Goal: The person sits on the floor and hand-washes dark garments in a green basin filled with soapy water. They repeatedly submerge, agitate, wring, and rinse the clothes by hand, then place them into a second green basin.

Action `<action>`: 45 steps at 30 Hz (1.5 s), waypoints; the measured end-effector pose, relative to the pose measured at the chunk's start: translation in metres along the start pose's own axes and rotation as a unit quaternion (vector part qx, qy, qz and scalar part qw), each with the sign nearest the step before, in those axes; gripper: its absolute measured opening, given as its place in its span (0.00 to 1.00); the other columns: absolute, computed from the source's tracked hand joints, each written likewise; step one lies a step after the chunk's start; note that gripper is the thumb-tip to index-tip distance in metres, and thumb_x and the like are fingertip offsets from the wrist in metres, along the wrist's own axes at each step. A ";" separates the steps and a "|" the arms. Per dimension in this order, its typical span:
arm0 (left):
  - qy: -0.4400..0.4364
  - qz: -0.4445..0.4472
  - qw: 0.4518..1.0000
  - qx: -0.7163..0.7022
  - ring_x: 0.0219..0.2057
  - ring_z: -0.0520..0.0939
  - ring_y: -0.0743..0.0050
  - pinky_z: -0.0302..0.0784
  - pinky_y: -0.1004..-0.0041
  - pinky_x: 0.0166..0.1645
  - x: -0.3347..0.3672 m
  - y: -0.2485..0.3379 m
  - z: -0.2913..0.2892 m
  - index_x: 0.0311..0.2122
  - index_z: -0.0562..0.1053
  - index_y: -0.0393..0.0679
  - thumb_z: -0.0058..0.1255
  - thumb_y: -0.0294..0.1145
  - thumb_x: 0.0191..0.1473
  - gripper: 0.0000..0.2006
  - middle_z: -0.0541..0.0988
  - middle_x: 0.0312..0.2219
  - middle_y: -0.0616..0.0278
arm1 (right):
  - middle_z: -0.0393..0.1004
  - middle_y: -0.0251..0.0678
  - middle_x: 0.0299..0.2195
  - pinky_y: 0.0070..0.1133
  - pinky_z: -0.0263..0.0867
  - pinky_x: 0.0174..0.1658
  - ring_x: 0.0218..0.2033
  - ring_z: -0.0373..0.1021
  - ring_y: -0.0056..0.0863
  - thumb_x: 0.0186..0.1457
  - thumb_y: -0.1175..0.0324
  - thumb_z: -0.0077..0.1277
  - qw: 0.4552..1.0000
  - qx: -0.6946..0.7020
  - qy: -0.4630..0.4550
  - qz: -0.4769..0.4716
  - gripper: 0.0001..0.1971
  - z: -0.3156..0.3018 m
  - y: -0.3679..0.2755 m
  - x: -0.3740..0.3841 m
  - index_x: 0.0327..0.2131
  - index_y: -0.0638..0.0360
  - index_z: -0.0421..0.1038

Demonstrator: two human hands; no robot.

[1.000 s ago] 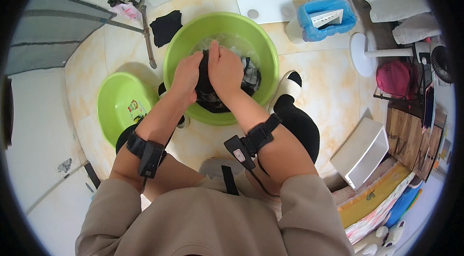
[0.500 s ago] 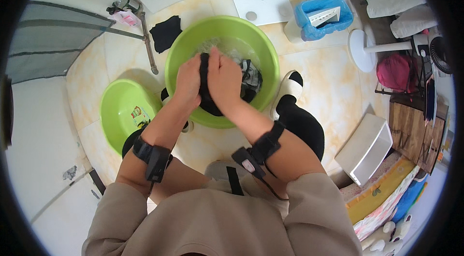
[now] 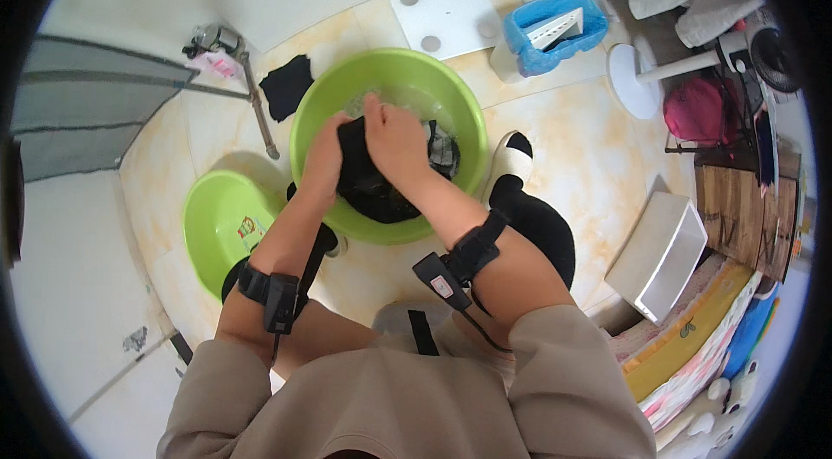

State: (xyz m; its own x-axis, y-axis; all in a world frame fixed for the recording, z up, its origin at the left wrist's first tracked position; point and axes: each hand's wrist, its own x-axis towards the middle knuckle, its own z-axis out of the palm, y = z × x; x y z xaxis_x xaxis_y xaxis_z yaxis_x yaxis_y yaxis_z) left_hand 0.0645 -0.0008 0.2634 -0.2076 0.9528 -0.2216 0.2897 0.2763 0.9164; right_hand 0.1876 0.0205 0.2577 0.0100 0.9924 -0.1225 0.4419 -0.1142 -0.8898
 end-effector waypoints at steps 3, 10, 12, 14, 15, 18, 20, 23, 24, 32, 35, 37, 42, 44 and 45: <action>-0.050 -0.041 0.998 -0.001 0.38 0.77 0.53 0.67 0.64 0.46 0.005 0.008 -0.014 0.35 0.74 0.32 0.40 0.51 0.59 0.26 0.77 0.30 0.46 | 0.71 0.56 0.23 0.43 0.62 0.33 0.28 0.68 0.57 0.62 0.53 0.37 0.998 -0.016 0.017 -0.052 0.27 0.002 -0.006 -0.006 0.20 0.67 0.70; -0.336 -0.053 0.925 0.171 0.33 0.75 0.80 0.69 0.76 0.42 -0.001 0.046 -0.034 0.38 0.76 0.34 0.53 0.45 0.55 0.20 0.79 0.30 0.65 | 0.67 0.52 0.18 0.38 0.60 0.28 0.23 0.66 0.53 0.61 0.53 0.43 0.996 0.032 -0.040 -0.068 0.24 -0.003 0.002 0.004 0.20 0.66 0.65; -0.340 0.038 0.926 0.161 0.31 0.74 0.83 0.70 0.78 0.39 -0.001 0.047 -0.034 0.37 0.76 0.34 0.56 0.43 0.53 0.19 0.79 0.28 0.68 | 0.68 0.52 0.18 0.38 0.61 0.29 0.24 0.67 0.52 0.61 0.52 0.42 0.996 0.036 -0.058 -0.064 0.25 -0.003 0.005 0.006 0.21 0.66 0.66; -0.352 0.022 0.932 0.088 0.30 0.75 0.83 0.71 0.78 0.37 0.000 0.044 -0.037 0.38 0.76 0.34 0.58 0.40 0.51 0.17 0.79 0.28 0.68 | 0.70 0.54 0.21 0.36 0.63 0.33 0.27 0.70 0.51 0.61 0.46 0.38 0.989 0.064 -0.118 -0.066 0.28 -0.006 0.006 0.006 0.26 0.66 0.72; -0.368 0.001 0.928 0.060 0.29 0.75 0.83 0.71 0.78 0.36 0.001 0.042 -0.039 0.38 0.76 0.33 0.60 0.38 0.50 0.17 0.79 0.28 0.68 | 0.72 0.54 0.23 0.36 0.64 0.34 0.29 0.70 0.50 0.61 0.44 0.37 0.987 0.021 -0.158 -0.031 0.30 -0.007 0.006 0.006 0.28 0.65 0.73; -0.334 -0.004 0.936 0.116 0.30 0.77 0.82 0.72 0.78 0.37 0.006 0.039 -0.053 0.38 0.76 0.33 0.62 0.30 0.47 0.14 0.80 0.29 0.68 | 0.75 0.53 0.27 0.34 0.65 0.37 0.32 0.72 0.49 0.59 0.37 0.33 0.971 -0.066 -0.223 0.044 0.35 -0.018 0.003 0.010 0.31 0.64 0.76; -0.341 -0.007 0.938 0.054 0.31 0.77 0.82 0.73 0.78 0.38 0.008 0.039 -0.064 0.39 0.76 0.34 0.62 0.27 0.45 0.14 0.80 0.29 0.68 | 0.76 0.52 0.29 0.34 0.65 0.39 0.33 0.72 0.48 0.57 0.33 0.32 0.946 -0.115 -0.290 0.086 0.39 -0.027 0.001 0.012 0.33 0.63 0.76; -0.329 -0.024 0.944 0.017 0.33 0.77 0.82 0.74 0.78 0.40 0.010 0.036 -0.077 0.42 0.75 0.35 0.60 0.22 0.42 0.17 0.79 0.32 0.68 | 0.76 0.50 0.29 0.33 0.66 0.37 0.32 0.72 0.46 0.54 0.32 0.37 0.959 -0.068 -0.274 0.038 0.38 -0.036 -0.003 0.010 0.31 0.65 0.76; -0.319 -0.003 0.947 0.033 0.34 0.77 0.81 0.74 0.78 0.41 0.011 0.034 -0.079 0.43 0.74 0.35 0.59 0.21 0.42 0.18 0.79 0.33 0.67 | 0.76 0.49 0.27 0.30 0.66 0.36 0.31 0.73 0.41 0.52 0.34 0.44 0.970 -0.002 -0.243 0.019 0.36 -0.037 -0.004 0.008 0.30 0.66 0.75; -0.198 -0.126 0.911 -0.340 0.36 0.78 0.76 0.73 0.75 0.45 0.004 0.021 -0.052 0.47 0.72 0.41 0.53 0.46 0.56 0.20 0.78 0.37 0.64 | 0.72 0.31 0.28 0.18 0.63 0.36 0.31 0.65 0.16 0.59 0.61 0.52 0.962 0.235 -0.131 -0.052 0.12 -0.026 -0.023 0.001 0.33 0.62 0.70; -0.099 -0.203 0.894 -0.387 0.35 0.78 0.74 0.75 0.73 0.42 0.002 0.025 -0.035 0.44 0.72 0.40 0.52 0.51 0.56 0.23 0.77 0.37 0.62 | 0.70 0.40 0.22 0.22 0.63 0.30 0.24 0.67 0.27 0.55 0.64 0.55 0.976 0.139 -0.055 -0.158 0.12 -0.016 -0.033 -0.008 0.28 0.63 0.68; -0.063 -0.238 0.834 -0.494 0.32 0.78 0.70 0.76 0.70 0.38 0.003 0.026 -0.028 0.39 0.72 0.40 0.51 0.47 0.57 0.18 0.77 0.32 0.61 | 0.68 0.43 0.19 0.24 0.63 0.27 0.20 0.67 0.35 0.53 0.64 0.57 0.968 0.100 -0.038 -0.227 0.13 -0.006 -0.037 -0.021 0.25 0.63 0.68; 0.013 -0.289 0.818 -0.497 0.20 0.73 0.70 0.71 0.70 0.26 0.007 0.018 -0.015 0.28 0.68 0.47 0.53 0.43 0.54 0.12 0.70 0.18 0.66 | 0.65 0.43 0.15 0.29 0.58 0.19 0.15 0.62 0.42 0.54 0.62 0.55 0.936 -0.024 -0.030 -0.350 0.18 0.010 -0.039 -0.041 0.17 0.60 0.63; 0.009 -0.220 0.840 -0.497 0.22 0.75 0.70 0.72 0.71 0.27 0.002 0.012 -0.006 0.28 0.69 0.47 0.49 0.42 0.56 0.11 0.73 0.19 0.66 | 0.67 0.42 0.16 0.31 0.61 0.21 0.17 0.66 0.42 0.54 0.61 0.52 0.937 -0.073 -0.008 -0.342 0.16 0.011 -0.035 -0.036 0.18 0.58 0.65; -0.009 -0.242 0.837 -0.491 0.25 0.76 0.69 0.73 0.70 0.30 -0.001 0.009 -0.002 0.29 0.70 0.46 0.47 0.41 0.57 0.10 0.74 0.22 0.65 | 0.68 0.42 0.16 0.31 0.63 0.22 0.18 0.69 0.42 0.55 0.61 0.51 0.929 -0.097 -0.013 -0.357 0.15 0.011 -0.033 -0.032 0.19 0.56 0.66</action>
State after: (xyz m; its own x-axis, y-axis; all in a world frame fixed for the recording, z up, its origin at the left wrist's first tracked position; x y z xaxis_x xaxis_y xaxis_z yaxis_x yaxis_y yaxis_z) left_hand 0.0657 0.0003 0.2730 -0.0627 0.7636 -0.6427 -0.7338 0.4012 0.5482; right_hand 0.1625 -0.0083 0.2861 -0.3677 0.8107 0.4556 0.4812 0.5851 -0.6528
